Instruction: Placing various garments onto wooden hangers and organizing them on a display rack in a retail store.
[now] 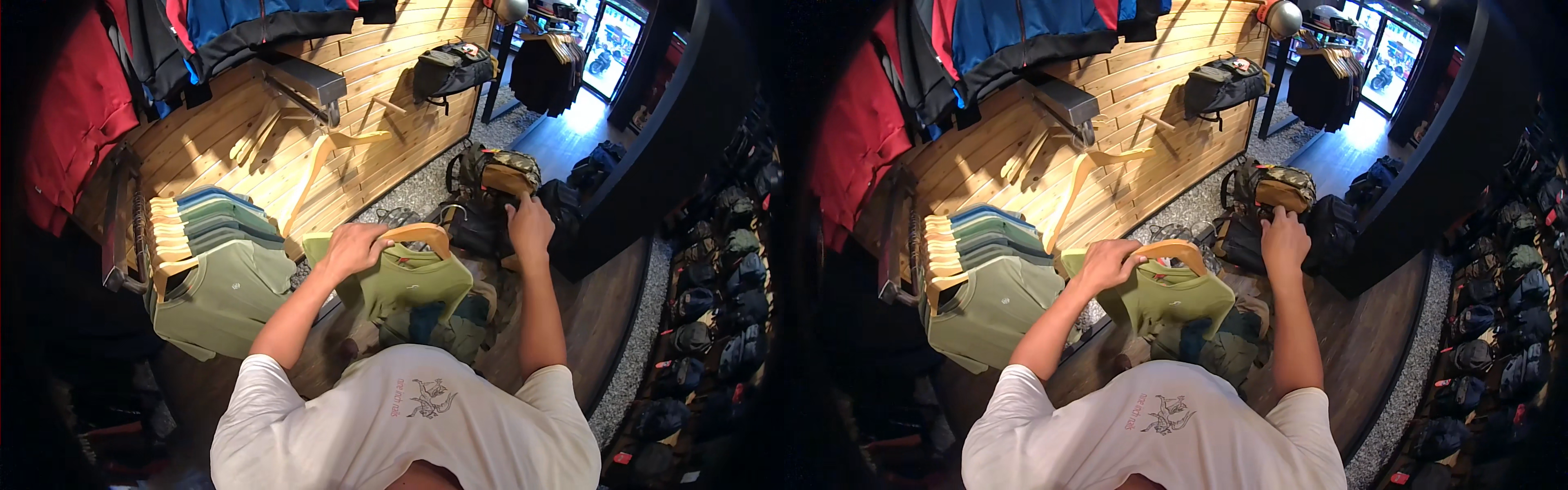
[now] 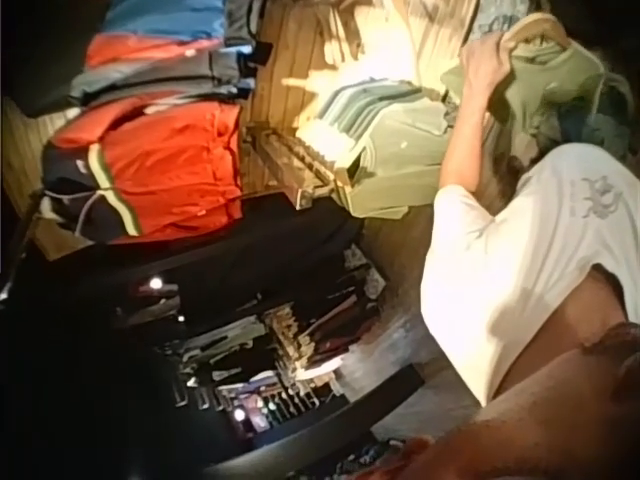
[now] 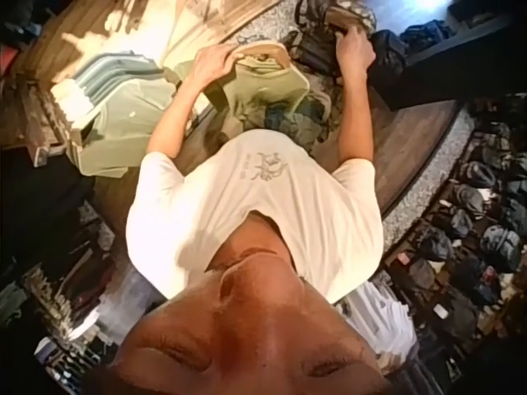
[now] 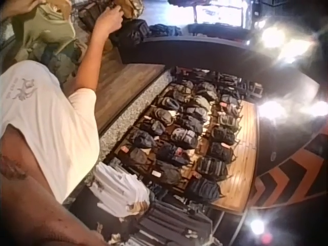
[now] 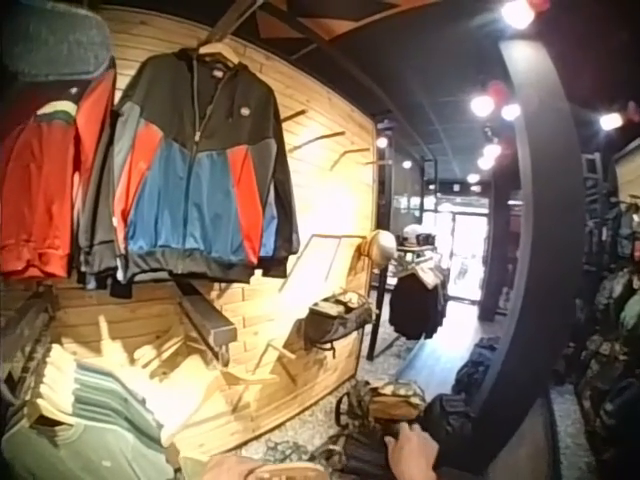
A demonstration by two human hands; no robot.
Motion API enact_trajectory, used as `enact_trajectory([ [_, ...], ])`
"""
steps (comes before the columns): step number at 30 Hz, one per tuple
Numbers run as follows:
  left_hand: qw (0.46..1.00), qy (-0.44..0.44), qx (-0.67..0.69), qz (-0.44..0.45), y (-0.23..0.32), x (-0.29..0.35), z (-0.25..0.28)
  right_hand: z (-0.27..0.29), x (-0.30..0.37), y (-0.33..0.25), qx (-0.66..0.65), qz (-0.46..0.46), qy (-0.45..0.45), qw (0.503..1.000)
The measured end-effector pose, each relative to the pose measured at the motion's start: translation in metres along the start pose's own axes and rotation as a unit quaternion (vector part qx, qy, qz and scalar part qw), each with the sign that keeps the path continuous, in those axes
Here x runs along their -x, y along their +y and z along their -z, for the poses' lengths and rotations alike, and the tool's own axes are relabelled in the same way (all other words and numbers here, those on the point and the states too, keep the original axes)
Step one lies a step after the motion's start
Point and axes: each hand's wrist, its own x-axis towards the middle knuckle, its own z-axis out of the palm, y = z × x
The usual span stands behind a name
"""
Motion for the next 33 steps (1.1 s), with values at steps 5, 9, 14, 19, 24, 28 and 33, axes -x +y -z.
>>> enact_trajectory([
  [5, 1.000, -0.021, 0.006, 0.021, -0.001, 0.002, 0.007, 0.011, -0.011, -0.036, -0.303, 0.122, -0.065, 0.943],
  [9, 1.000, -0.016, 0.002, 0.012, -0.001, 0.002, 0.009, 0.009, -0.011, -0.060, -0.315, 0.308, -0.277, 0.854],
  [14, 0.998, -0.055, -0.015, 0.032, -0.007, 0.005, 0.015, -0.008, -0.011, -0.065, -0.392, 0.250, -0.339, 0.818],
  [19, 0.996, -0.077, -0.037, 0.010, -0.012, 0.007, 0.021, -0.006, -0.010, -0.082, -0.253, 0.328, -0.353, 0.839],
  [24, 0.997, -0.069, -0.033, 0.011, -0.012, 0.008, 0.031, -0.011, -0.017, -0.086, -0.265, 0.323, -0.349, 0.839],
  [28, 0.999, -0.046, -0.018, 0.015, -0.011, 0.007, 0.041, -0.005, -0.015, -0.088, -0.415, 0.235, -0.349, 0.807],
  [33, 0.999, -0.050, -0.012, 0.017, -0.006, 0.005, 0.048, -0.003, -0.020, -0.085, -0.456, 0.175, -0.359, 0.795],
])
